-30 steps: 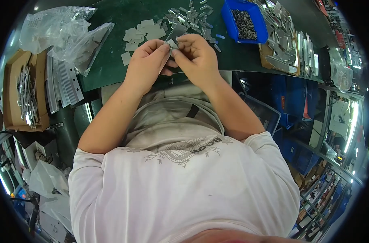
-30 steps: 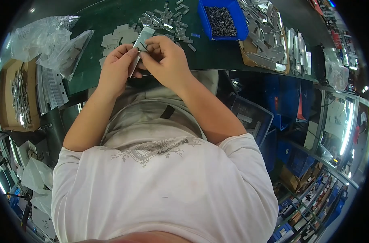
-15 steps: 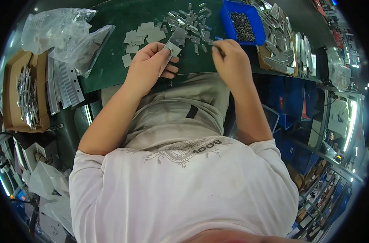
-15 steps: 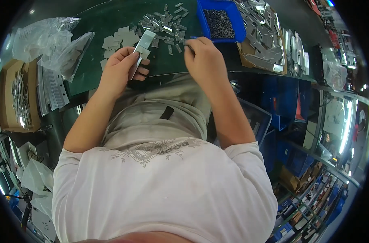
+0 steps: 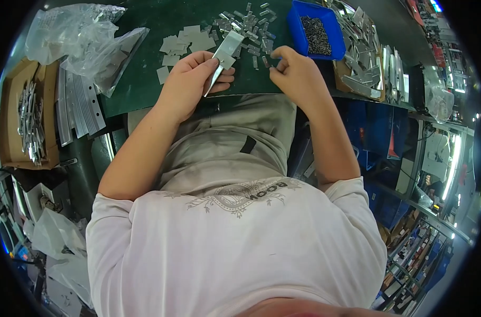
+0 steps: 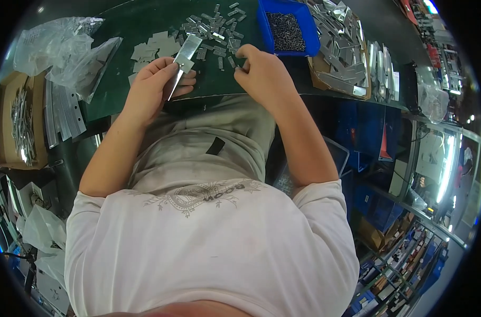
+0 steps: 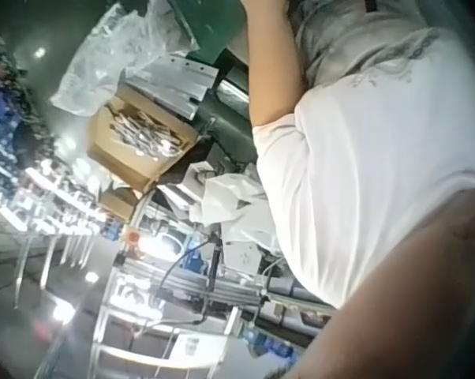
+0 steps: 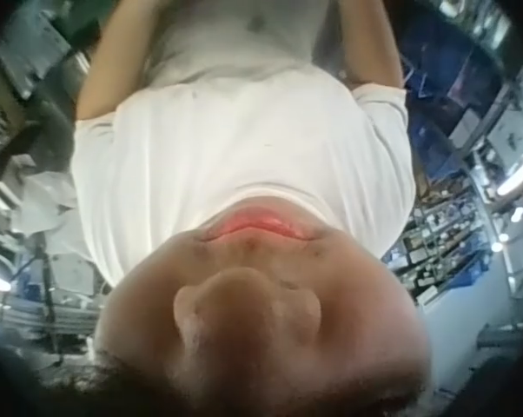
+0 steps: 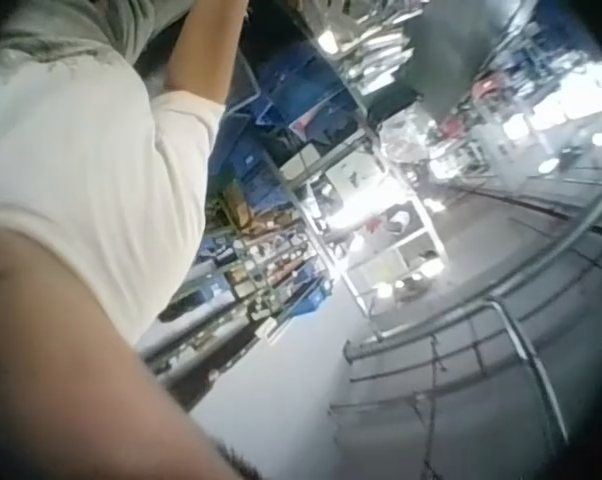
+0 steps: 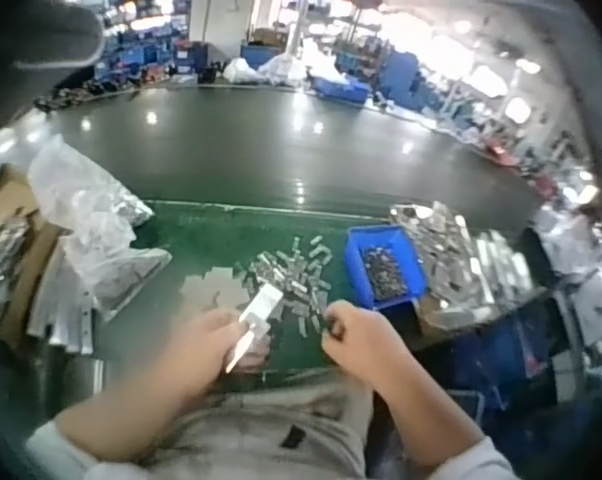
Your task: Assembling small mechanical components at a factory assembly station.
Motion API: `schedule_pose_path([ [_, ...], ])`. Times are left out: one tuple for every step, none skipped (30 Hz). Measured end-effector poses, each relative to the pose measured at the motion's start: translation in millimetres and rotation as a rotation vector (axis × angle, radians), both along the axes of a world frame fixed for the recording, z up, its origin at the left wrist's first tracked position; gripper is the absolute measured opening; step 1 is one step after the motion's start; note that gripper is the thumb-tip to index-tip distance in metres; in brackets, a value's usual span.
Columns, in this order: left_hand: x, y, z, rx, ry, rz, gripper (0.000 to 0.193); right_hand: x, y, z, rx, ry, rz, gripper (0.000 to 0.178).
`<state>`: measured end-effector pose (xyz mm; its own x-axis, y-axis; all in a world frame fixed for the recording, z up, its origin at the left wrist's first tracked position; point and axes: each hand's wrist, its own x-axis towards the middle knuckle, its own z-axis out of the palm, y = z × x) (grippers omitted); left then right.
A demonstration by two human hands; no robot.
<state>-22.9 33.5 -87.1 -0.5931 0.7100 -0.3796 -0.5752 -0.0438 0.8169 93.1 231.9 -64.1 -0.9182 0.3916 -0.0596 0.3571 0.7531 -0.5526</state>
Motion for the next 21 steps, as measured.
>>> schedule_pose_path([
  [-0.9,-0.9,-1.9,0.017,-0.010,-0.006,0.021,1.0,-1.1,1.3,0.000,-0.005,0.012,0.029],
  [-2.3,-1.2,-3.2,0.017,-0.015,0.006,0.021,2.1,-1.8,3.1,0.014,-0.061,-0.014,0.029],
  [-4.0,-1.0,-4.1,0.018,-0.013,-0.013,0.021,2.3,-1.0,3.9,0.029,-0.118,-0.039,0.030],
  [-4.5,-0.7,-3.7,0.021,-0.007,-0.041,0.021,4.8,1.9,4.7,0.032,-0.120,-0.036,0.030],
  [-4.0,-0.3,-3.0,0.024,-0.009,-0.039,0.021,8.4,6.5,5.4,-0.037,-0.117,-0.052,0.029],
  [-3.1,0.4,-2.2,0.017,-0.014,-0.036,0.021,11.6,9.9,6.4,-0.107,-0.114,-0.069,0.029],
  [-3.5,0.9,-2.1,0.006,-0.020,-0.034,0.021,11.0,11.6,11.3,-0.099,-0.128,-0.060,0.032],
  [-3.9,0.2,-3.1,0.007,-0.023,-0.033,0.021,11.4,13.3,16.6,-0.099,-0.130,-0.059,0.032],
  [-4.3,-0.7,-4.4,0.016,-0.016,-0.035,0.021,12.4,15.1,21.8,-0.067,-0.173,-0.052,0.034],
  [-4.4,-1.1,-5.3,0.026,-0.009,-0.038,0.021,13.5,17.2,24.6,-0.035,-0.215,-0.045,0.036],
  [-4.6,-1.0,-5.0,0.027,-0.011,-0.037,0.021,15.7,20.4,22.3,-0.034,-0.217,-0.044,0.036],
  [-4.8,-0.9,-4.1,0.017,-0.009,-0.042,0.021,18.3,23.7,17.2,0.047,-0.174,0.002,0.036],
  [-4.4,-0.7,-3.8,0.006,-0.008,-0.047,0.021,20.3,25.3,14.3,0.128,-0.133,0.048,0.037],
  [-4.1,-0.2,-4.0,0.006,-0.009,-0.048,0.021,21.0,25.2,14.7,0.128,-0.134,0.047,0.037],
  [-4.0,0.7,-4.4,0.006,0.002,-0.053,0.021,21.6,25.0,15.5,0.155,-0.130,0.068,0.036],
  [-3.9,0.9,-4.6,0.006,0.013,-0.059,0.021,22.3,24.2,16.1,0.182,-0.127,0.088,0.035],
  [-3.7,0.7,-4.9,0.006,0.013,-0.063,0.021,21.9,23.3,16.3,0.181,-0.127,0.085,0.035],
  [-3.8,0.1,-5.3,0.003,0.016,-0.064,0.021,20.3,22.0,16.3,0.214,-0.142,0.087,0.035],
  [-3.8,0.0,-5.9,0.002,0.019,-0.065,0.021,19.0,20.6,16.2,0.248,-0.158,0.091,0.034],
  [-3.8,0.1,-6.3,0.001,0.019,-0.068,0.021,18.3,18.0,16.4,0.248,-0.158,0.088,0.034],
  [-3.8,0.2,-6.7,0.000,0.030,-0.066,0.021,17.6,14.6,16.6,0.275,-0.167,0.073,0.031],
])
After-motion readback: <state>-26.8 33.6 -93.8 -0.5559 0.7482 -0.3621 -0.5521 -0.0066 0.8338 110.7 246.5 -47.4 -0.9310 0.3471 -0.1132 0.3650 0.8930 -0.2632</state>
